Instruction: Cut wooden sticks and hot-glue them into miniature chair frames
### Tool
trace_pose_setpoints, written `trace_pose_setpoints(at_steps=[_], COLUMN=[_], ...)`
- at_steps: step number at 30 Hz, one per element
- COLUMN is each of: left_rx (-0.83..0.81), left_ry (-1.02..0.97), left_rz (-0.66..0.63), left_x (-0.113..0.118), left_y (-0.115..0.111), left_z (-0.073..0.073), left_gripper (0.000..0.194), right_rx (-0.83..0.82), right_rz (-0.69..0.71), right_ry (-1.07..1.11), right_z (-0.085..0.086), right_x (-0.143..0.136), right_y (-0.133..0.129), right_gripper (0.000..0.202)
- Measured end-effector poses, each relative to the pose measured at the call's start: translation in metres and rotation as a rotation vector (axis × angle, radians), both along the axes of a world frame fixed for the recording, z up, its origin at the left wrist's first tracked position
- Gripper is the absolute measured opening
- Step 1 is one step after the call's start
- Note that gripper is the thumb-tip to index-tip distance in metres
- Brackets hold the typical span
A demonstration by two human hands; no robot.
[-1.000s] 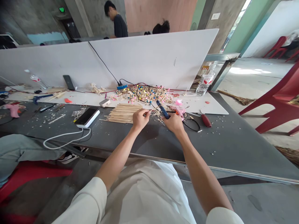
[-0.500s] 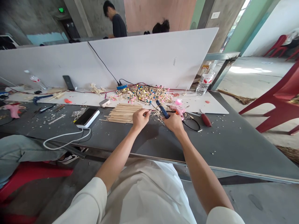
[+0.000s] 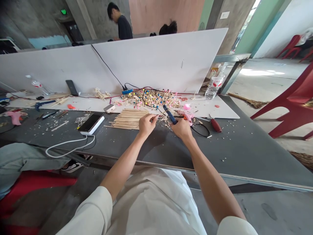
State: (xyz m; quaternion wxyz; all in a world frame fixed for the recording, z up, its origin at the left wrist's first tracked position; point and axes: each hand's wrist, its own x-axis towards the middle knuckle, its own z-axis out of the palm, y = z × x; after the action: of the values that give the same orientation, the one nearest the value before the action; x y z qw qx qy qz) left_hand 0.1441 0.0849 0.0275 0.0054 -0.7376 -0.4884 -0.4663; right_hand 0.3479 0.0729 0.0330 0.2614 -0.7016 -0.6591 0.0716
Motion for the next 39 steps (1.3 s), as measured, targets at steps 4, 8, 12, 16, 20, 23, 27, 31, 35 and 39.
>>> trace_pose_setpoints(at_steps=[4,8,12,16,20,23,27,31,35,39], left_rx=[-0.003,-0.013,-0.019,-0.036,-0.053,-0.077,-0.116,-0.178,-0.258,-0.274], left_ry=[-0.012,0.000,0.018,0.010,-0.009,-0.024,-0.061,-0.143,-0.241,-0.306], left_rz=[-0.041,-0.110,-0.137,-0.135,-0.131,-0.138,-0.176,-0.252,-0.354,-0.383], left_x=[0.001,0.003,0.003,0.003,0.003,0.002,0.001,0.001,0.003,0.004], left_y=[0.001,0.002,0.003,0.004,0.004,0.003,0.004,0.005,0.005,0.004], left_z=[-0.002,-0.005,-0.007,-0.007,-0.006,-0.004,-0.003,-0.003,-0.002,0.001], left_gripper=[0.025,0.022,0.024,0.025,0.026,0.031,0.036,0.040,0.049,0.056], right_rx=[0.044,0.092,0.102,0.101,0.122,0.140,0.168,0.184,0.208,0.209], right_rz=[0.034,0.073,0.075,0.076,0.080,0.084,0.094,0.110,0.172,0.199], right_ry=[0.014,-0.006,-0.017,-0.009,-0.003,0.004,0.028,0.059,0.123,0.172], right_z=[-0.004,-0.009,-0.010,-0.007,-0.004,-0.003,-0.002,-0.001,0.000,0.002], right_x=[0.000,-0.001,-0.001,-0.002,-0.003,-0.003,-0.004,-0.003,-0.004,-0.006], right_y=[-0.004,-0.008,-0.010,-0.013,-0.015,-0.017,-0.019,-0.020,-0.021,-0.023], right_gripper=[0.027,0.022,0.023,0.027,0.029,0.029,0.029,0.034,0.034,0.033])
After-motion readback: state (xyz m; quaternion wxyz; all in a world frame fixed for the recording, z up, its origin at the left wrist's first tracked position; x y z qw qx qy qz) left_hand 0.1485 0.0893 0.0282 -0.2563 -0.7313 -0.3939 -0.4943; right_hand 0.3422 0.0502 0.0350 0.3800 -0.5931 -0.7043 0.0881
